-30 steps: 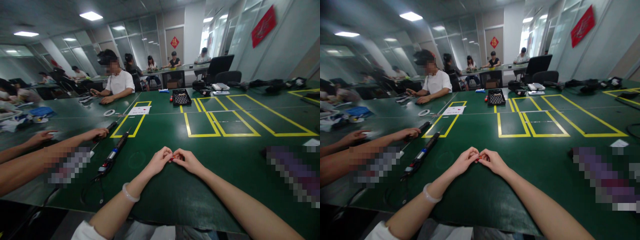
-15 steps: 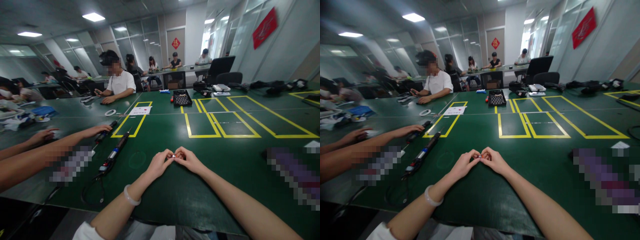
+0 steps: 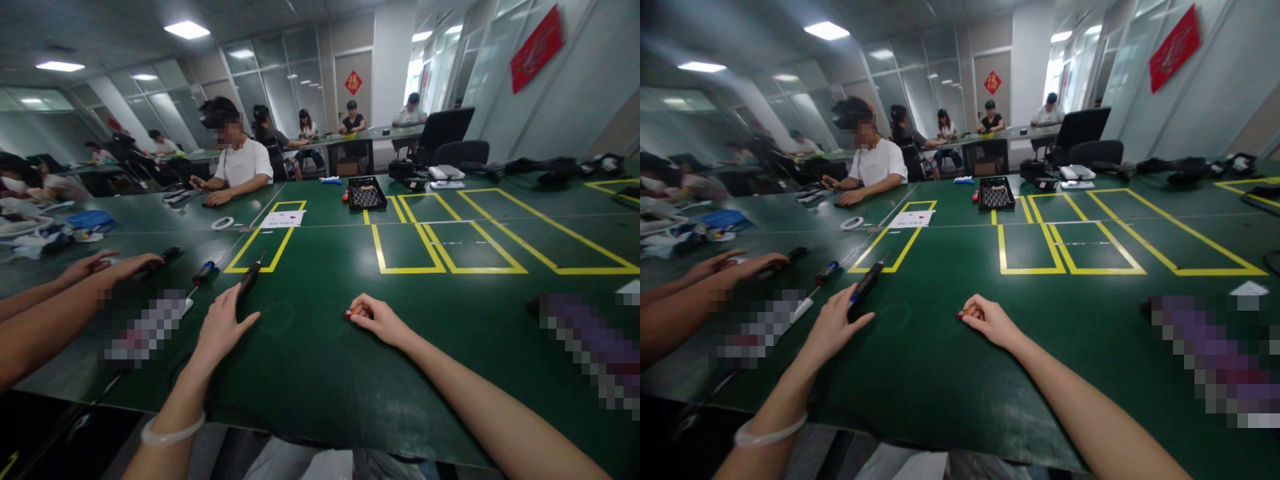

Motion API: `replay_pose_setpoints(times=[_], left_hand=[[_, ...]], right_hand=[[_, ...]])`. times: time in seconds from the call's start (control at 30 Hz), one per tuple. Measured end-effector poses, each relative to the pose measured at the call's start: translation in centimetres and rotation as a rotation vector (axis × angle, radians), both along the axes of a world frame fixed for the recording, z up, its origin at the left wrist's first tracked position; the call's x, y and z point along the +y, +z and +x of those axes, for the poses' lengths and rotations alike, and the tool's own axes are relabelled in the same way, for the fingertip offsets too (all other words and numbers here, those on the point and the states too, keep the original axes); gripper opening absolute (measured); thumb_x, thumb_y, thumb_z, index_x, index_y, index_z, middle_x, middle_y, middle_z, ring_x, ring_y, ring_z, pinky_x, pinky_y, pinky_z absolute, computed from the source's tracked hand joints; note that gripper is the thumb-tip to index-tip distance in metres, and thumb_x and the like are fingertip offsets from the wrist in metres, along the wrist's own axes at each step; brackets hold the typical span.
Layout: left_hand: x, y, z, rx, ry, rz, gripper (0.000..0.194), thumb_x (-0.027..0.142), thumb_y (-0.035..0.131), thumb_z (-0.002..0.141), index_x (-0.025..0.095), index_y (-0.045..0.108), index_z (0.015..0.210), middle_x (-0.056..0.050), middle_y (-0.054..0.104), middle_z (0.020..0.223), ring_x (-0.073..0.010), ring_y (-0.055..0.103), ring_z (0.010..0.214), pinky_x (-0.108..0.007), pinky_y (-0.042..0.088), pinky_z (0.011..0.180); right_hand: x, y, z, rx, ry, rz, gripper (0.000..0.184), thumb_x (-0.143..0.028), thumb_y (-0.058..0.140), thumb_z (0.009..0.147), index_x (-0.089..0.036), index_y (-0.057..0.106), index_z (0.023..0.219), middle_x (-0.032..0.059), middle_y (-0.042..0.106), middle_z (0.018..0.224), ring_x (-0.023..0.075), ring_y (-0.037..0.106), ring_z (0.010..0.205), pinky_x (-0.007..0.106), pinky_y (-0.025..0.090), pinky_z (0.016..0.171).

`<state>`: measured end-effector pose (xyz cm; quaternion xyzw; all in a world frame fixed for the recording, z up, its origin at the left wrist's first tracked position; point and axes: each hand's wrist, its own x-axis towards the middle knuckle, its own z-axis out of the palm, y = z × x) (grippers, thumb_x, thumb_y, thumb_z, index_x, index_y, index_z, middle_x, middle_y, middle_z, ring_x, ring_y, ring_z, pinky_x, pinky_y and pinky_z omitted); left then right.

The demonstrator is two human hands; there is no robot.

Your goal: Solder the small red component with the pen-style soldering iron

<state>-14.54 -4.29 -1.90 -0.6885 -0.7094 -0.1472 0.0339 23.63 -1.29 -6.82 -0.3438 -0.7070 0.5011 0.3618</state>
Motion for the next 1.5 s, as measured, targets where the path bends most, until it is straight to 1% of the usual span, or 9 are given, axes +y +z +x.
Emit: replay_pose_setpoints(times=[0.07,0.17,0.33,0.63,0.73,0.87,1.1,1.27,1.5], left_hand=[[-0.6,-0.5,-3.7,0.050,0.116,-0.080,0.093,0.065,0.050,0.074,0.011,0.024,0.146,-0.020,0.035,0.145,-0.0368,0.038,0.130,-0.048,0.036,0.102],[-1.4,-0.7,-7.3,0.044,0.155,-0.245,0.101,0.069,0.051,0.070,0.006,0.025,0.145,-0.022,0.038,0.143,-0.0371,0.042,0.128,-0.047,0.037,0.101],[-1.7,-0.2,-7.7,-0.033,0.071,-0.365,0.086,0.064,0.055,0.068,0.010,0.044,0.135,-0.017,0.053,0.131,-0.0303,0.053,0.119,-0.038,0.040,0.100],[-0.5,0.9,-0.8,0.070,0.035,-0.371,0.070,0.059,0.052,0.074,0.016,0.049,0.130,-0.014,0.057,0.122,-0.0279,0.060,0.104,-0.035,0.045,0.088],[0.2,1.2,2.9,0.099,-0.024,-0.376,0.068,0.059,0.051,0.076,0.017,0.049,0.130,-0.013,0.057,0.120,-0.0274,0.061,0.101,-0.034,0.046,0.083],[0.8,1.5,8.6,0.138,-0.145,-0.345,0.062,0.057,0.053,0.077,0.020,0.051,0.127,-0.011,0.059,0.114,-0.0257,0.061,0.097,-0.033,0.046,0.081],[1.0,2.0,17.0,0.189,-0.336,-0.278,0.055,0.052,0.059,0.075,0.022,0.053,0.121,-0.009,0.059,0.109,-0.0258,0.061,0.096,-0.035,0.045,0.082],[0.9,2.0,19.4,0.180,-0.419,-0.289,0.053,0.048,0.061,0.075,0.022,0.051,0.121,-0.008,0.059,0.108,-0.0257,0.060,0.097,-0.035,0.045,0.082],[0.7,1.5,19.9,0.146,-0.431,-0.292,0.057,0.043,0.058,0.077,0.020,0.045,0.128,-0.012,0.056,0.114,-0.0281,0.060,0.097,-0.039,0.045,0.083]], right_hand=[[0.0,-0.1,-0.1,-0.003,0.003,0.000,0.022,-0.036,0.062,0.084,-0.018,0.056,0.095,0.0009,0.060,0.081,0.0120,0.052,0.068,0.024,0.042,0.062],[0.0,-0.2,-0.1,-0.010,0.007,0.002,0.021,-0.035,0.062,0.084,-0.018,0.056,0.094,0.0008,0.060,0.081,0.0123,0.053,0.069,0.024,0.041,0.062],[0.1,-0.3,0.0,-0.021,0.006,0.006,0.020,-0.034,0.062,0.085,-0.017,0.056,0.095,0.0007,0.060,0.080,0.0123,0.053,0.069,0.024,0.041,0.063],[-0.1,0.3,-0.2,-0.064,-0.008,0.065,0.018,-0.032,0.062,0.084,-0.017,0.059,0.093,0.0002,0.058,0.077,0.0119,0.052,0.066,0.023,0.039,0.059],[-0.1,0.6,-0.3,-0.088,-0.052,0.130,0.014,-0.029,0.064,0.082,-0.017,0.060,0.089,-0.0004,0.055,0.076,0.0109,0.048,0.063,0.022,0.037,0.057],[-0.1,0.4,-0.4,-0.088,-0.055,0.079,0.014,-0.029,0.063,0.082,-0.017,0.058,0.088,-0.0041,0.049,0.064,0.0099,0.044,0.056,0.021,0.034,0.052],[-0.3,0.4,-0.5,-0.108,-0.071,0.108,0.012,-0.027,0.061,0.083,-0.017,0.054,0.084,-0.0038,0.053,0.064,0.0099,0.049,0.055,0.020,0.036,0.052],[-0.4,0.5,-0.6,-0.225,-0.098,0.197,0.010,-0.019,0.061,0.079,-0.019,0.050,0.079,-0.0051,0.052,0.061,0.0100,0.049,0.053,0.020,0.036,0.052],[-0.5,0.1,-0.9,-0.242,-0.073,0.222,0.013,-0.019,0.060,0.080,-0.020,0.049,0.088,-0.0059,0.051,0.062,0.0110,0.050,0.054,0.021,0.037,0.053]])
